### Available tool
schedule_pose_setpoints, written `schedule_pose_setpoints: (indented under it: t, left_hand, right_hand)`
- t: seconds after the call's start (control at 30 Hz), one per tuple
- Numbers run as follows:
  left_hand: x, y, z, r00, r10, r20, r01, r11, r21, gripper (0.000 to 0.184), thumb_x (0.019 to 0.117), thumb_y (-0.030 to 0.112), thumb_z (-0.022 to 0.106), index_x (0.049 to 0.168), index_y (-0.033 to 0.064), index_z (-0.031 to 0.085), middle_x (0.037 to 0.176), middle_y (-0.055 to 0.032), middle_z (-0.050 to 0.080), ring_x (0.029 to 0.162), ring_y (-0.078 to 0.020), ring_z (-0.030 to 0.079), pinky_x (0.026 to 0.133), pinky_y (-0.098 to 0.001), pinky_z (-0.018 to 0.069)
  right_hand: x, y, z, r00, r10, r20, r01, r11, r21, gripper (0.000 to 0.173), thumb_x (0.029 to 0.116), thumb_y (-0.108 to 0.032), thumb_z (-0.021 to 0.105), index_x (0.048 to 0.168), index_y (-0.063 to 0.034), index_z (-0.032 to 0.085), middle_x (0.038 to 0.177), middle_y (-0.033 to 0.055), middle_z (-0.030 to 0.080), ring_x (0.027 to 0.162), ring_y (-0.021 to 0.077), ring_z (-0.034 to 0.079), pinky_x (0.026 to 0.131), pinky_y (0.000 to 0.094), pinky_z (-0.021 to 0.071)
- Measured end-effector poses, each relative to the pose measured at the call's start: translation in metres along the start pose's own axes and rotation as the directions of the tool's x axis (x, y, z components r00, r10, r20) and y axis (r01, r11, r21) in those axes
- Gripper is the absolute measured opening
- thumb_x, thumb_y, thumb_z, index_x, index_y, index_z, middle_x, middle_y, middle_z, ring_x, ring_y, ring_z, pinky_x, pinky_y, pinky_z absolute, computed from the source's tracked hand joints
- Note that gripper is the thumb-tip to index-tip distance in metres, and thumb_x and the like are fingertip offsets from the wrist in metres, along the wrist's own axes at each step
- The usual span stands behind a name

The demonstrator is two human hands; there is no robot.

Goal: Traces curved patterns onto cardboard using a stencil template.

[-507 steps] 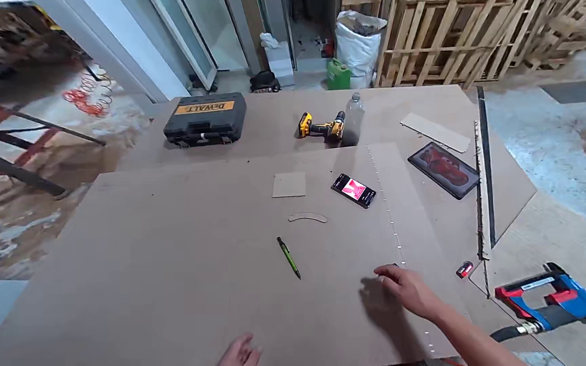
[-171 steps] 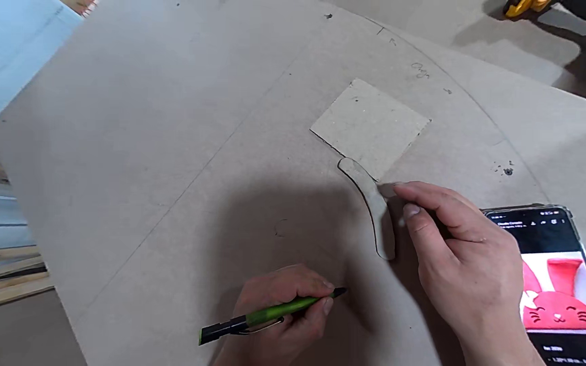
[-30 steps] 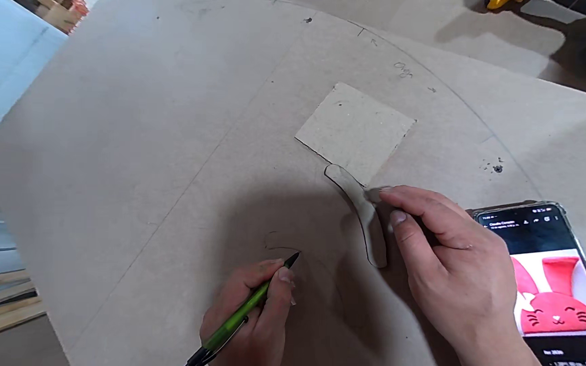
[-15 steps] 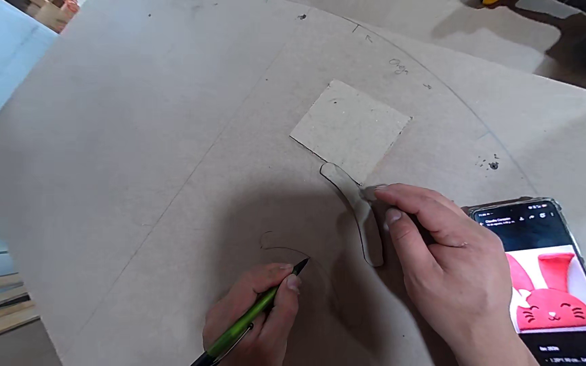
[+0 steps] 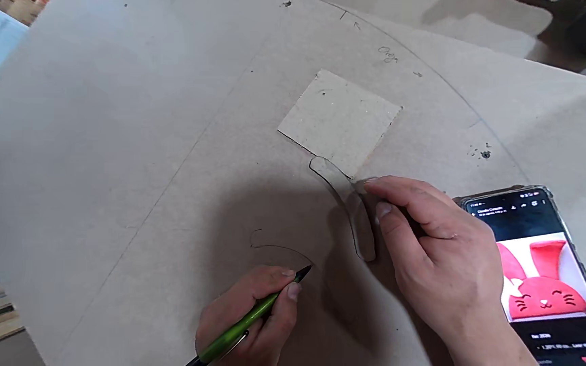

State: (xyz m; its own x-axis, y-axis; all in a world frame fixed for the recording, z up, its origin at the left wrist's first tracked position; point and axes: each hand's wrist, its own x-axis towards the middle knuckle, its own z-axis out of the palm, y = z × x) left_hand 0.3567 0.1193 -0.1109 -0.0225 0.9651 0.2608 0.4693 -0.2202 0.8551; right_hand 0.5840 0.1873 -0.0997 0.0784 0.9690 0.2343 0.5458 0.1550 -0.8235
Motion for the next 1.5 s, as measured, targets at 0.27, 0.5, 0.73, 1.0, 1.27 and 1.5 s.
schedule_pose_setpoints:
  t: [0.27,0.5,0.73,1.0,1.27,1.5]
  left_hand:
    - [-0.001,-0.003,-0.004,0.993,0.064,0.096,-0.061,0.998,-0.035,0.006,0.0974,0.021,0.070,0.102,0.0171,0.072,0.093,0.0026,0.074,0.070,-0.0068,0.071,0.056,-0.0201,0.0606]
    - [0.001,-0.007,-0.010,0.976,0.115,0.187,-0.104,0.992,-0.072,0.008,0.0979,0.021,0.068,0.103,0.0162,0.072,0.096,0.0019,0.074,0.077,-0.0076,0.071,0.063,-0.0206,0.0609]
    - [0.001,-0.007,-0.014,0.958,0.125,0.260,-0.101,0.989,-0.106,0.009,0.0967,0.020,0.070,0.104,0.0166,0.073,0.095,0.0022,0.074,0.080,-0.0085,0.071,0.067,-0.0219,0.0607]
    - [0.001,-0.008,-0.017,0.941,0.140,0.309,-0.101,0.986,-0.136,0.008,0.0952,0.022,0.072,0.101,0.0165,0.074,0.092,0.0034,0.074,0.079,-0.0080,0.070,0.067,-0.0214,0.0593]
    - [0.003,-0.007,-0.020,0.914,0.150,0.377,-0.097,0.983,-0.157,0.008,0.0948,0.023,0.072,0.098,0.0156,0.074,0.093,0.0030,0.074,0.080,-0.0082,0.069,0.068,-0.0216,0.0579]
    - [0.005,-0.007,-0.021,0.893,0.165,0.419,-0.095,0.978,-0.185,0.009,0.0949,0.023,0.072,0.099,0.0152,0.073,0.092,0.0040,0.074,0.083,-0.0076,0.069,0.071,-0.0216,0.0582]
  right_hand:
    - [0.000,0.000,0.000,1.000,-0.010,-0.003,0.010,1.000,-0.013,0.028,0.0995,-0.017,0.054,0.115,-0.0198,0.077,0.115,-0.0092,0.073,0.108,0.0030,0.066,0.092,0.0262,0.0554]
    - [0.000,-0.003,-0.001,1.000,0.008,-0.004,-0.008,1.000,-0.021,0.026,0.0989,-0.017,0.056,0.114,-0.0205,0.077,0.112,-0.0103,0.073,0.104,0.0021,0.066,0.090,0.0266,0.0555]
    - [0.001,-0.003,-0.002,1.000,0.009,0.018,-0.010,1.000,0.021,0.028,0.0989,-0.013,0.056,0.117,-0.0174,0.077,0.116,-0.0068,0.073,0.106,0.0039,0.066,0.090,0.0268,0.0555]
    - [0.000,0.000,-0.001,1.000,0.009,0.022,-0.011,0.996,0.085,0.027,0.0990,-0.012,0.057,0.117,-0.0160,0.077,0.118,-0.0061,0.073,0.106,0.0040,0.067,0.091,0.0277,0.0564]
    - [0.001,0.000,-0.001,1.000,0.006,0.024,-0.008,0.997,0.079,0.026,0.1004,-0.012,0.057,0.116,-0.0152,0.078,0.117,-0.0061,0.074,0.105,0.0034,0.067,0.089,0.0257,0.0565]
    - [0.001,0.000,0.000,1.000,-0.002,0.026,0.001,0.998,0.067,0.026,0.1006,-0.012,0.056,0.116,-0.0148,0.077,0.119,-0.0054,0.073,0.109,0.0039,0.066,0.093,0.0272,0.0557]
